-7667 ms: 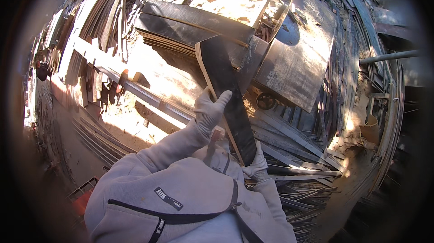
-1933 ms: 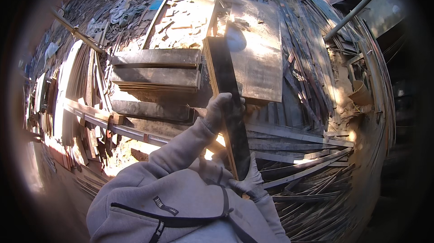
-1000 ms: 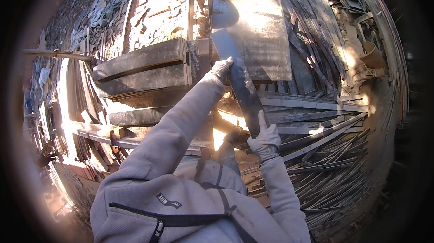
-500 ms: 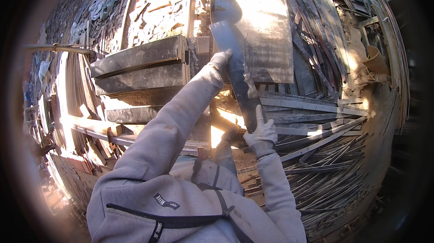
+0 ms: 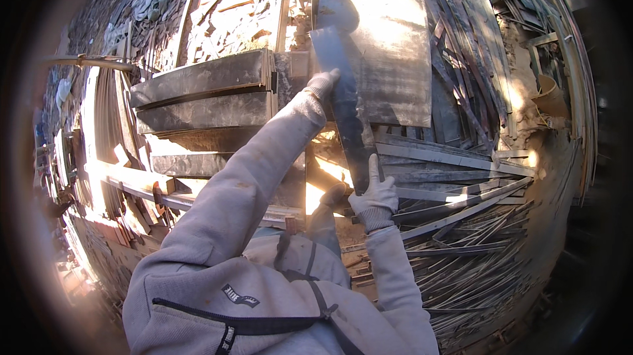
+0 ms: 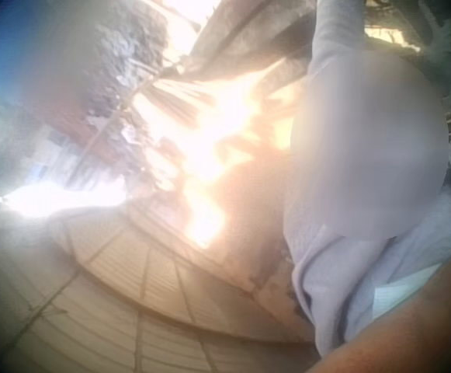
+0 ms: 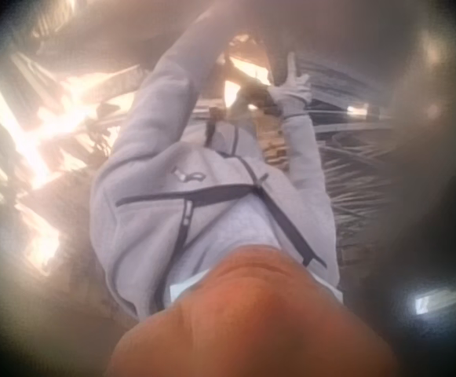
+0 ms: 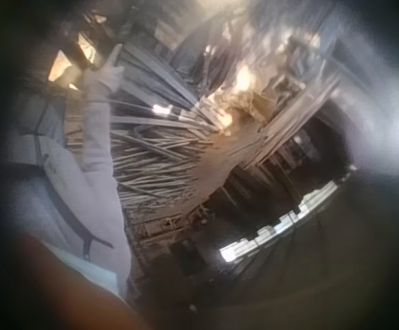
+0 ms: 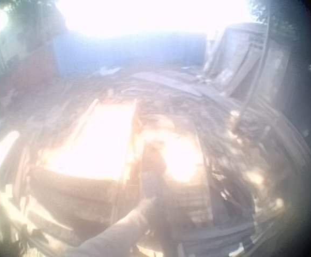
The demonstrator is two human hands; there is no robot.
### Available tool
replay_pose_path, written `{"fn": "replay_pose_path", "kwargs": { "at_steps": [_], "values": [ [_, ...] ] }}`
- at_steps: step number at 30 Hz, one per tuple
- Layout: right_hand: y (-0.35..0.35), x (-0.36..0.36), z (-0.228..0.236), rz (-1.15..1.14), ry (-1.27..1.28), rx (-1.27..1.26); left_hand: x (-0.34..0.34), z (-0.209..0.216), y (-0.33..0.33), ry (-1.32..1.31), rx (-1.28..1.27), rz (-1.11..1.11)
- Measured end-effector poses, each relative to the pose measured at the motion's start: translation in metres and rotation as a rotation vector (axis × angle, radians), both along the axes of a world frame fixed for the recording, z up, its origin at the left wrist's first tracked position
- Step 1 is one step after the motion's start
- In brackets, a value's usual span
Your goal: The person measures a long metal beam with a tape measure, then picks up a smaller metal bar and rubs its surface repeatedly with gloved hands. The person places the bar back on the pile and continues handling metal pieces.
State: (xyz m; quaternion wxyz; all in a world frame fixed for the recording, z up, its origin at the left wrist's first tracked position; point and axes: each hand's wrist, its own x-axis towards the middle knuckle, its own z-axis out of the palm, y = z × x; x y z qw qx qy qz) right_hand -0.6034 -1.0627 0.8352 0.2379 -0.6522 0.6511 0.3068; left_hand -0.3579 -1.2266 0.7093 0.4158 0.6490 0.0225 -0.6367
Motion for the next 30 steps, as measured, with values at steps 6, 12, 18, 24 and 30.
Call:
{"fn": "replay_pose_path", "kwargs": {
  "at_steps": [6,12,18,24,30],
  "values": [
    [0.003,0.007,-0.006,0.001,0.007,-0.011,0.001,0.034,0.003,0.021,0.020,0.023],
    [0.000,0.013,-0.008,-0.013,0.005,0.006,0.005,0.010,-0.013,-0.190,0.118,-0.005],
    [0.000,0.018,-0.010,-0.022,-0.011,-0.021,0.012,-0.018,-0.022,-0.247,0.075,-0.034],
    [0.004,0.022,-0.015,-0.009,-0.045,-0.054,0.022,-0.008,-0.030,-0.251,0.169,-0.155],
    [0.004,0.034,-0.010,-0.024,-0.040,-0.054,0.027,0.006,-0.033,-0.253,0.178,-0.190]
  ]
}}
